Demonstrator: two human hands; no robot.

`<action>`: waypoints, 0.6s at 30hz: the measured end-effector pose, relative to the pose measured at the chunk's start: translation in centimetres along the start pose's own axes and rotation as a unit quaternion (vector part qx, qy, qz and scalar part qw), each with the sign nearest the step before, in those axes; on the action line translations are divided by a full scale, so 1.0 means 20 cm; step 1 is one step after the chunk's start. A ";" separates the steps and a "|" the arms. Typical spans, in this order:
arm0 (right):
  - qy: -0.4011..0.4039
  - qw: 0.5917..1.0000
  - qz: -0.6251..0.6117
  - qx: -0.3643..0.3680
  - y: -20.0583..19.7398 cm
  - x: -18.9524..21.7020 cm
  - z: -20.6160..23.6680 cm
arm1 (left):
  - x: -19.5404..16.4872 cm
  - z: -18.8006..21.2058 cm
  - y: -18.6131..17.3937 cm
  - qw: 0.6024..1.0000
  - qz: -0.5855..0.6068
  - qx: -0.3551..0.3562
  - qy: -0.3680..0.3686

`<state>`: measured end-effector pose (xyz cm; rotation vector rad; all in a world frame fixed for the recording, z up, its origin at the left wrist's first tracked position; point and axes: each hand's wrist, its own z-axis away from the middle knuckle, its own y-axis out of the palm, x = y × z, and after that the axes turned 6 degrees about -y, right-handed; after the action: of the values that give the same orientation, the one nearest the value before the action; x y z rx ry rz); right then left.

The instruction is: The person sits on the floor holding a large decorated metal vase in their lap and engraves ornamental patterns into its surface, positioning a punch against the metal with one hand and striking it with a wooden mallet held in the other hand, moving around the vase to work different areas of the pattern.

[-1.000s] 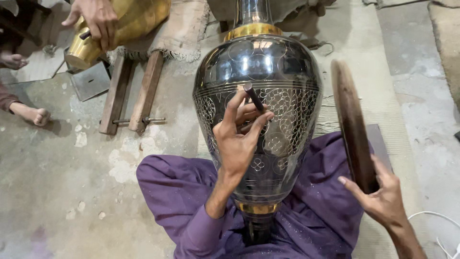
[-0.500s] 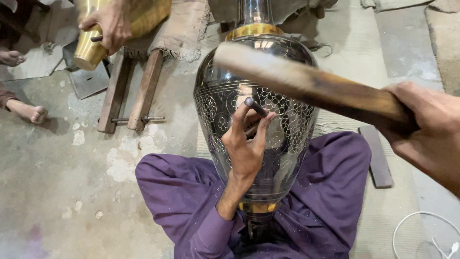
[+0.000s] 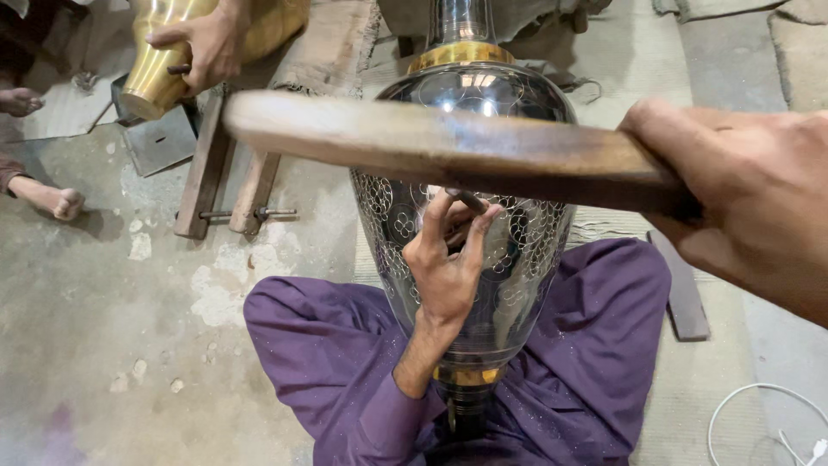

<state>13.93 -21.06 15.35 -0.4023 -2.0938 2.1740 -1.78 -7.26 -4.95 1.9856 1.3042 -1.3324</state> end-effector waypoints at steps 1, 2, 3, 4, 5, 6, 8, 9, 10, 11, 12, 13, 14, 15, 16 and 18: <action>0.010 1.000 0.012 0.023 0.01 0.00 0.00 | -0.01 0.00 0.00 1.000 0.012 0.006 -0.006; -0.003 0.998 0.051 0.025 0.02 -0.01 0.00 | -0.01 0.00 -0.01 1.000 0.024 0.014 -0.011; -0.005 1.000 0.025 0.001 0.02 -0.01 0.01 | -0.02 0.00 -0.01 0.999 0.037 0.022 -0.018; -0.009 1.000 -0.001 -0.023 0.03 -0.02 0.01 | -0.03 0.00 -0.01 0.999 0.033 0.024 -0.022; -0.003 0.993 -0.091 -0.075 0.04 -0.03 0.01 | -0.03 -0.01 -0.01 0.999 0.029 0.024 -0.026; 0.001 0.991 -0.106 -0.076 0.04 -0.04 0.01 | -0.03 -0.02 -0.02 0.999 0.025 0.025 -0.030; 0.007 0.998 -0.059 -0.029 0.06 -0.06 0.00 | -0.03 -0.05 -0.02 0.999 -0.025 0.039 -0.011; 0.011 1.000 0.003 0.018 0.06 -0.07 0.00 | -0.02 -0.06 -0.02 0.998 -0.050 0.047 0.001; 0.014 0.999 -0.032 -0.011 0.07 -0.08 0.00 | -0.02 -0.07 -0.02 0.997 -0.044 0.055 0.001; 0.017 0.997 -0.067 -0.040 0.08 -0.08 0.01 | -0.02 -0.07 -0.03 0.997 -0.038 0.064 -0.001; 0.030 0.995 -0.086 -0.045 0.09 -0.09 0.02 | -0.03 -0.07 -0.04 0.997 -0.030 0.072 -0.004; 0.043 0.992 -0.105 -0.052 0.09 -0.09 0.02 | -0.03 -0.08 -0.04 0.996 -0.025 0.088 -0.009; 0.066 0.991 -0.108 -0.037 0.11 -0.09 0.03 | -0.03 -0.09 -0.05 0.994 -0.020 0.104 -0.014; 0.067 0.990 -0.111 -0.050 0.13 -0.09 0.03 | -0.03 -0.11 -0.06 0.992 -0.016 0.120 -0.019; 0.069 0.989 -0.114 -0.063 0.15 -0.09 0.04 | -0.04 -0.13 -0.06 0.990 -0.022 0.137 -0.014; 0.029 0.983 -0.116 -0.143 0.19 -0.11 0.05 | -0.05 -0.17 -0.06 0.985 -0.033 0.172 -0.007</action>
<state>16.11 -22.84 11.89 -0.2247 -2.2954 1.7232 -1.24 -4.66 -2.40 2.1650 1.2067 -1.6958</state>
